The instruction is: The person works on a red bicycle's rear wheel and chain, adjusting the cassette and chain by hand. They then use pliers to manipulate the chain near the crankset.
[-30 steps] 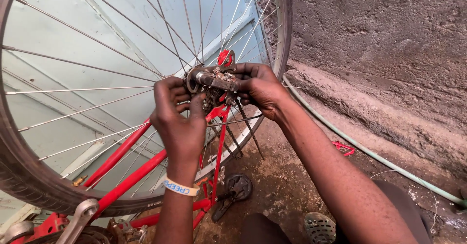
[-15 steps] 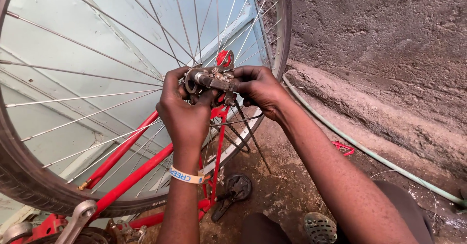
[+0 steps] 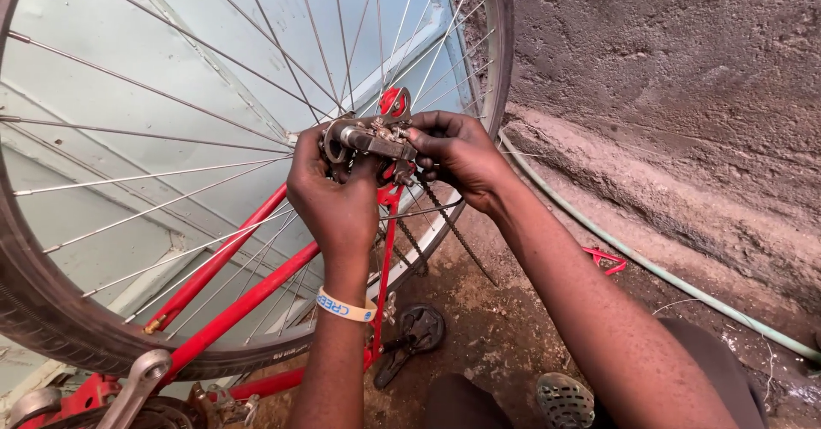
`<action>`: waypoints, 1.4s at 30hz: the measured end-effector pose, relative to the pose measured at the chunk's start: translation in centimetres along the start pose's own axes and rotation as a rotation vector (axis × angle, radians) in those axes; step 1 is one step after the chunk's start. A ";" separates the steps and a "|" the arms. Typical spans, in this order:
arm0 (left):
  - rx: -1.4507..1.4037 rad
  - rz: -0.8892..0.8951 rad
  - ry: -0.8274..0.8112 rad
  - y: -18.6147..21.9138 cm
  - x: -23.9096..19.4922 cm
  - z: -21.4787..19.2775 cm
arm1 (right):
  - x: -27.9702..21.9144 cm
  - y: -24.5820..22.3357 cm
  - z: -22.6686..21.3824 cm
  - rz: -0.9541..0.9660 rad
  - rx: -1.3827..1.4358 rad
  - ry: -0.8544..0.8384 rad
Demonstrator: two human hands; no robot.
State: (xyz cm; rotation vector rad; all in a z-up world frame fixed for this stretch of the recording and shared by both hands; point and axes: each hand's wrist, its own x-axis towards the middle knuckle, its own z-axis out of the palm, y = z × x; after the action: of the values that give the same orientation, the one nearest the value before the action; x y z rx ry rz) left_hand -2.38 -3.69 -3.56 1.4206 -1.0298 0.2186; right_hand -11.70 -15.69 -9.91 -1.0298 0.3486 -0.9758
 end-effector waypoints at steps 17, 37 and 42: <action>-0.023 0.136 0.002 -0.3 -0.7 0.0 | 0.8 1.0 0.9 0.082 0.221 0.124; 0.043 0.149 -0.167 0.2 -1.0 -3.3 | -6.3 -7.3 7.9 -1.062 -0.927 -0.140; 0.097 0.307 -0.086 0.2 -2.0 -4.2 | -6.0 -6.7 7.8 -1.132 -1.070 -0.139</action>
State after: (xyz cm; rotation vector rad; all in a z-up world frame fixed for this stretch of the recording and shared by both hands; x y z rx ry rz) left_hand -1.70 0.90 -4.04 1.3634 -1.3230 0.4387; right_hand -13.32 -7.47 -1.40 -2.3922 0.1228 -1.7600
